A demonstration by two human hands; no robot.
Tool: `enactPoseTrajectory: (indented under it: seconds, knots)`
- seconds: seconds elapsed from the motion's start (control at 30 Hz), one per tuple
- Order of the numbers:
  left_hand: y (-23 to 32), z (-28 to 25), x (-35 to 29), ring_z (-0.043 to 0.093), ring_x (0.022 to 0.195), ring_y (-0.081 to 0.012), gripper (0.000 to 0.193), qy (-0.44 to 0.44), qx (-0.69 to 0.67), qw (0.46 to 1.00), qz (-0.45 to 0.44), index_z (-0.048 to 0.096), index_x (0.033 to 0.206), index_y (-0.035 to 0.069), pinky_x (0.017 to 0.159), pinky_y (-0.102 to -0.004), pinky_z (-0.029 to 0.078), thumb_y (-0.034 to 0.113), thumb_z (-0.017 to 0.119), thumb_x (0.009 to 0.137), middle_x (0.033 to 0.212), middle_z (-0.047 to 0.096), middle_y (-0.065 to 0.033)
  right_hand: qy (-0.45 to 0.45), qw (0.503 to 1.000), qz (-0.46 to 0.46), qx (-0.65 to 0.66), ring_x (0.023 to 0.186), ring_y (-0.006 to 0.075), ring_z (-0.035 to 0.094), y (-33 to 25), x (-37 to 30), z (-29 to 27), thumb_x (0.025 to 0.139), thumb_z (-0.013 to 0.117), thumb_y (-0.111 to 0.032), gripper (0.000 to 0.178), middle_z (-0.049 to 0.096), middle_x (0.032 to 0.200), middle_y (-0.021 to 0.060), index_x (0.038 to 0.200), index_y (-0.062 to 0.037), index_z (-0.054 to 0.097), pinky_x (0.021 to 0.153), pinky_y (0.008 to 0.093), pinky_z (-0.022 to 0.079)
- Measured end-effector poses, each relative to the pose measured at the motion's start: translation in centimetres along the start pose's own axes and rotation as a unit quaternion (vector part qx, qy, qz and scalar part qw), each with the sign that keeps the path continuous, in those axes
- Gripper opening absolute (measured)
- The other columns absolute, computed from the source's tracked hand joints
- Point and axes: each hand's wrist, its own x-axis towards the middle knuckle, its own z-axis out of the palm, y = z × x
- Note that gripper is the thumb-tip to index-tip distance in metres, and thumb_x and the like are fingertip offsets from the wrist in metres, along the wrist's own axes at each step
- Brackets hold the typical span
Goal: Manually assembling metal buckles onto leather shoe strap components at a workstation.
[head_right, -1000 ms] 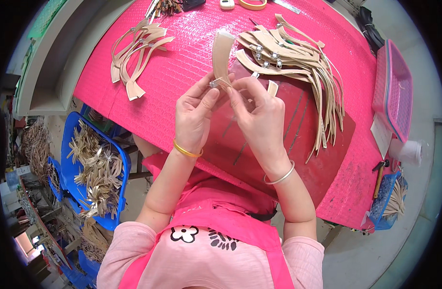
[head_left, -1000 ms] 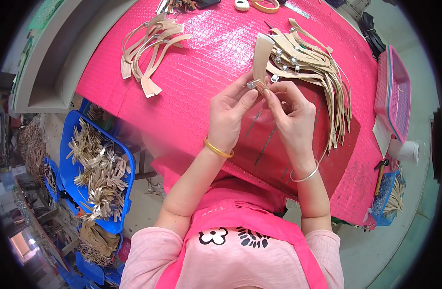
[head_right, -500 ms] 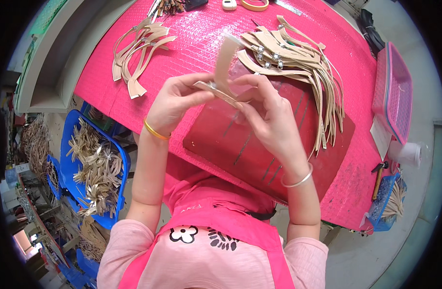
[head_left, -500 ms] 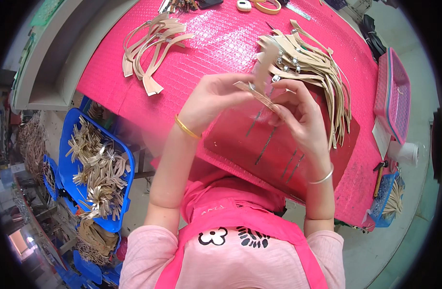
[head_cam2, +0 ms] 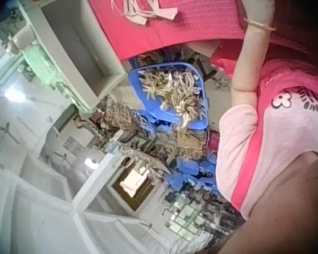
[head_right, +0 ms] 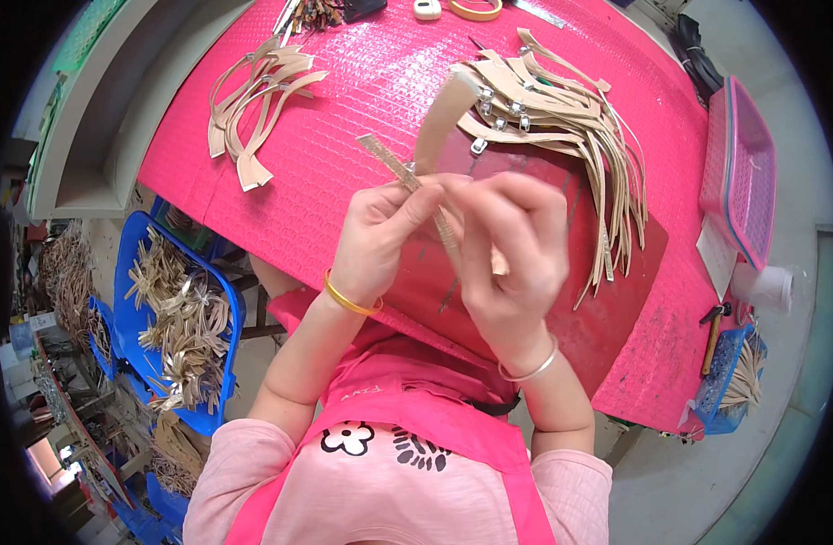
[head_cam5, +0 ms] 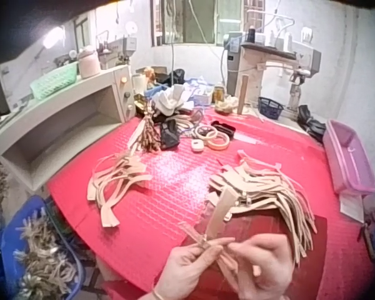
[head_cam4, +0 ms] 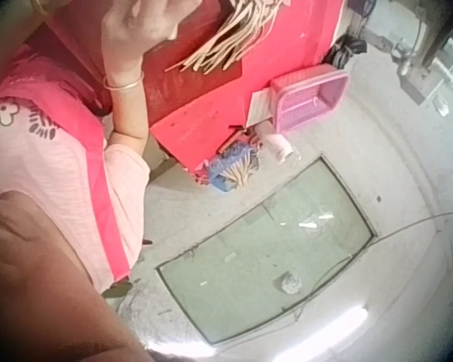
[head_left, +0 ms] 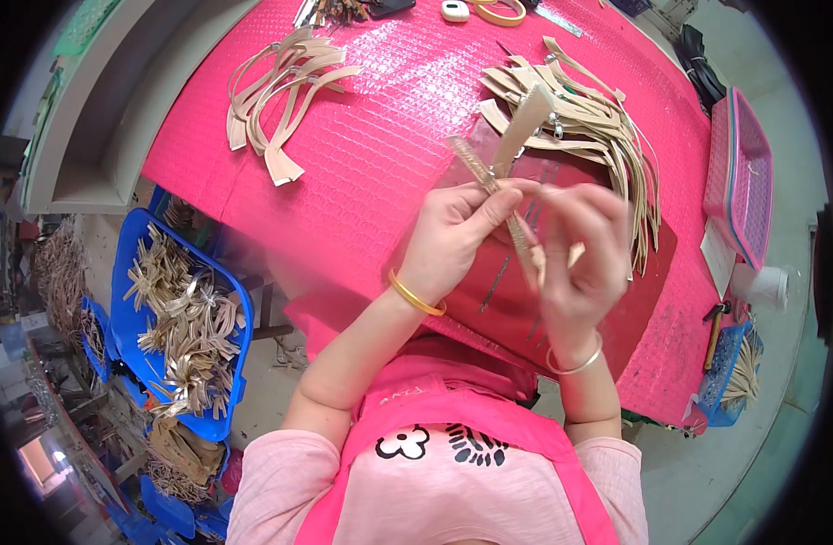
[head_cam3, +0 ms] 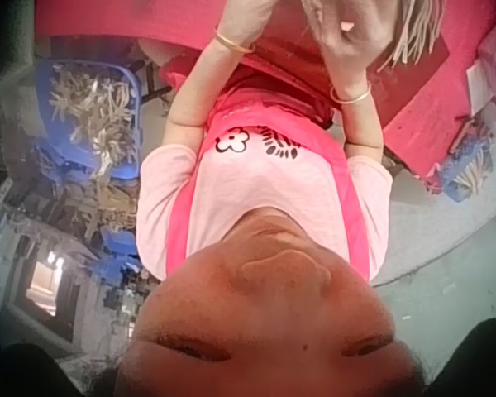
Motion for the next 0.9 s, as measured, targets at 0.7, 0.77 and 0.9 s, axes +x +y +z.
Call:
enactPoseTrajectory:
  seconds: [0.7,0.77,0.9]
  knots:
    - [-0.2,0.5,-0.7,0.06,0.077,-0.0228,0.02,0.109,-0.158,0.981,-0.014,0.057,0.093,-0.005,0.069,-0.0317,0.05,0.009,0.048,0.083,0.086,0.06,-0.0164,-0.141,0.949,-0.27,-0.085,0.062,0.0154,0.055,1.5,-1.6,-0.5,0.056,0.059,-0.005,0.023,0.056,0.073,0.0053,0.079,-0.0023,0.061,0.058,0.0272,0.044]
    - [-0.3,0.7,-0.8,0.061,0.075,-0.0233,0.018,0.136,-0.156,0.978,0.007,0.057,0.091,-0.005,0.069,-0.0329,0.05,0.008,0.047,0.083,0.083,0.061,-0.0163,-0.147,0.949,-0.266,-0.083,0.062,0.0151,0.055,1.2,-1.7,-0.4,0.056,0.059,-0.005,0.023,0.056,0.073,0.0052,0.078,-0.0021,0.061,0.058,0.0271,0.044]
    - [-0.4,0.9,-0.8,0.061,0.073,-0.024,0.018,0.153,-0.161,0.975,0.013,0.056,0.09,-0.005,0.069,-0.0338,0.05,0.008,0.047,0.083,0.083,0.06,-0.0164,-0.147,0.95,-0.266,-0.076,0.06,0.0143,0.055,1.1,-1.8,-0.3,0.056,0.06,-0.005,0.022,0.056,0.072,0.0048,0.078,-0.0017,0.061,0.058,0.0268,0.044]
